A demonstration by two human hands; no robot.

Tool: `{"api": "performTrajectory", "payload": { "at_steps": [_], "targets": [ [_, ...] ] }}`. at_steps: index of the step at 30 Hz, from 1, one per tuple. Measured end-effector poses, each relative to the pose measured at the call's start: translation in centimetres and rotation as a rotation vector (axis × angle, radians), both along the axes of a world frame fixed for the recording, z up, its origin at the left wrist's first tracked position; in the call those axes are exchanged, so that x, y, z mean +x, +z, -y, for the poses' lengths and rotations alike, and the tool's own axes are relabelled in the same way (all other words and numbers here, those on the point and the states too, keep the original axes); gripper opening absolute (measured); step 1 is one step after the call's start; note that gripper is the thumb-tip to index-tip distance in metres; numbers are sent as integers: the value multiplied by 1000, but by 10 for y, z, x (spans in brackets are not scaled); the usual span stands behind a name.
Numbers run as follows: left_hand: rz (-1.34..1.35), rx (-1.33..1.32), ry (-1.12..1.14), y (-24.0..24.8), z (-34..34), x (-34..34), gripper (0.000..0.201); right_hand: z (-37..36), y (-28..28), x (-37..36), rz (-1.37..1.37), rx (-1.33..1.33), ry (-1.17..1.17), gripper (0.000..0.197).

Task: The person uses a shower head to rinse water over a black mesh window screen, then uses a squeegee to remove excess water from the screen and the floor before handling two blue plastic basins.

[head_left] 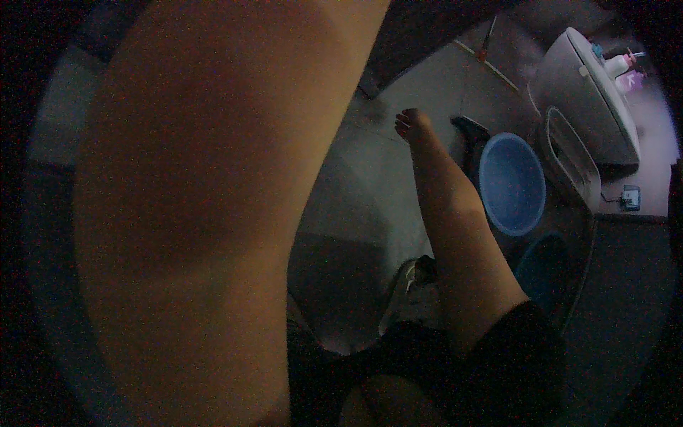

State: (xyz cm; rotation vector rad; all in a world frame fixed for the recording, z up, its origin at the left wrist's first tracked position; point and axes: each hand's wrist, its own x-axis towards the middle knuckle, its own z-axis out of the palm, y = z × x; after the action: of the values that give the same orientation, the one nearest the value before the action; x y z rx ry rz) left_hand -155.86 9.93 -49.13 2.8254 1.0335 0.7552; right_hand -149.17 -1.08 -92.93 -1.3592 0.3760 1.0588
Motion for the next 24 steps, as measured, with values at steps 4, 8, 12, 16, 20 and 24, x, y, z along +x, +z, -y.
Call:
{"api": "performTrajectory", "payload": {
  "at_steps": [4,8,12,16,20,24],
  "targets": [
    [46,-29,9,-9,-7,5,72,-13,-2,1,-14,-11,-45,18],
    [93,-110,35,-9,-12,-6,72,-17,-6,7,3,3,-7,19],
    [137,-73,63,-9,-14,-15,73,-22,-8,8,19,-8,-18,19],
    [136,-73,78,-10,-18,-18,71,-21,-9,7,3,-9,-15,19],
    [119,-88,54,-7,-17,-17,67,-19,-10,8,19,-14,-29,19],
    [160,-141,43,-8,-18,-19,65,-17,-12,10,35,21,-7,20]
  ]
}}
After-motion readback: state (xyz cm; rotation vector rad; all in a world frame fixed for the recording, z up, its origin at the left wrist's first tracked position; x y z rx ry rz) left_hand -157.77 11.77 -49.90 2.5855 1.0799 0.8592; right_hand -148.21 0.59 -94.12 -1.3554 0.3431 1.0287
